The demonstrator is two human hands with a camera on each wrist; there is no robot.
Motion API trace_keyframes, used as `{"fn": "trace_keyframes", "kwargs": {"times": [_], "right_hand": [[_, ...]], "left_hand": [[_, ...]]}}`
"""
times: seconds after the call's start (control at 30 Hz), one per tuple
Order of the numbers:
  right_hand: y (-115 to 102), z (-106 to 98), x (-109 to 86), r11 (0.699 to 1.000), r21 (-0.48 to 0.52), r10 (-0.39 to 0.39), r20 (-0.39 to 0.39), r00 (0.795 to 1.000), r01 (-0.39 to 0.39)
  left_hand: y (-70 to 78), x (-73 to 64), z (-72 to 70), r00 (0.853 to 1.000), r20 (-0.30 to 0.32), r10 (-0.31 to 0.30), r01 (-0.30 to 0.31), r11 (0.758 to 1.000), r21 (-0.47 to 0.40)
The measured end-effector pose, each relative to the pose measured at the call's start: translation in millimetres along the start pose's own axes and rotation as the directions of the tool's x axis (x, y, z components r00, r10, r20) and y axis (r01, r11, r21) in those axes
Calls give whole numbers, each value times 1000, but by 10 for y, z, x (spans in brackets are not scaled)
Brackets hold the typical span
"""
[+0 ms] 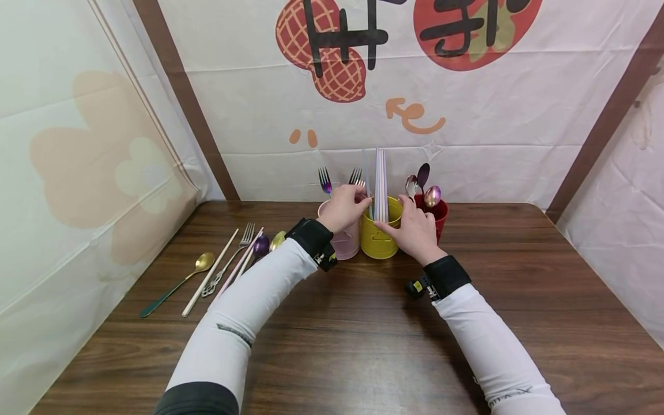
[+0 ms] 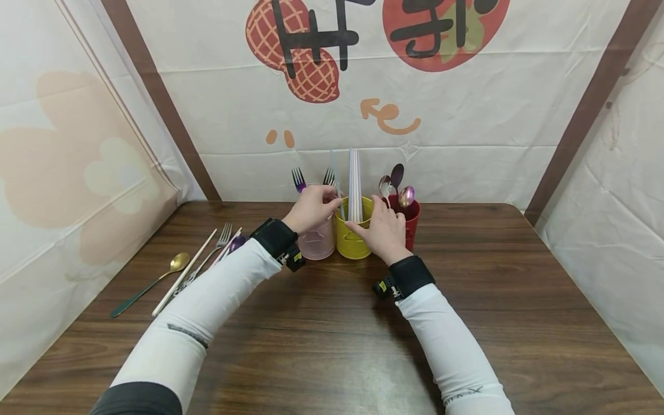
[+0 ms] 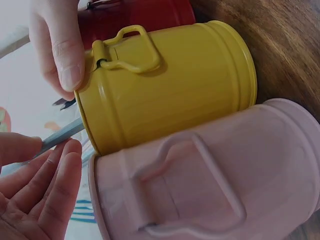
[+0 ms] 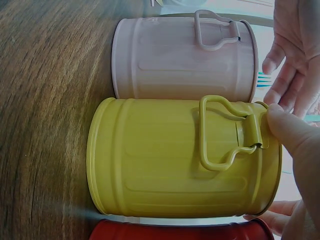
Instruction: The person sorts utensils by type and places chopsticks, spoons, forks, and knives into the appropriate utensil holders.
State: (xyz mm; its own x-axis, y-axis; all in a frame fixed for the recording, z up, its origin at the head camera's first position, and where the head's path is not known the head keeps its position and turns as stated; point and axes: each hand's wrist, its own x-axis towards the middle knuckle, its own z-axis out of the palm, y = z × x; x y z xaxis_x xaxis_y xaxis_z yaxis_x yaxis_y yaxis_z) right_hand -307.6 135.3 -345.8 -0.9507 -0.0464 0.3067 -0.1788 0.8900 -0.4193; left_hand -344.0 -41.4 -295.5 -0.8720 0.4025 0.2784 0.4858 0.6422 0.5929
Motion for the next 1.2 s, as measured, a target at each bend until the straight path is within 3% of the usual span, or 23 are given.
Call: {"fn": "trace_keyframes", "kwargs": {"times": [0.2,0.43,0.73,1.0,1.2], "right_hand": [[-2,4,-8,1000,12,-1,-5,1000,1],[3,20,-16,1000,12,4,-6,1000,-4],[-5,12,-17,1000,11,-5,-19,1000,5],[-14,-1,-21,1000,17,0,-9,1000,0],[-14,1,-14,1000,28,1,-1,1000,-1]], "left_hand": [[-24,-12,-53,1000,-13,0,1,1000,16],[8,-6,-44,1000,13,-13,12,996,86],[22,-151,-127,1000,0,26,-26,984,174],[-155,-411,-385,996,-70,49,-34,979,200],[-365,-604,-762,981,-186,48,-14,984,179]]}}
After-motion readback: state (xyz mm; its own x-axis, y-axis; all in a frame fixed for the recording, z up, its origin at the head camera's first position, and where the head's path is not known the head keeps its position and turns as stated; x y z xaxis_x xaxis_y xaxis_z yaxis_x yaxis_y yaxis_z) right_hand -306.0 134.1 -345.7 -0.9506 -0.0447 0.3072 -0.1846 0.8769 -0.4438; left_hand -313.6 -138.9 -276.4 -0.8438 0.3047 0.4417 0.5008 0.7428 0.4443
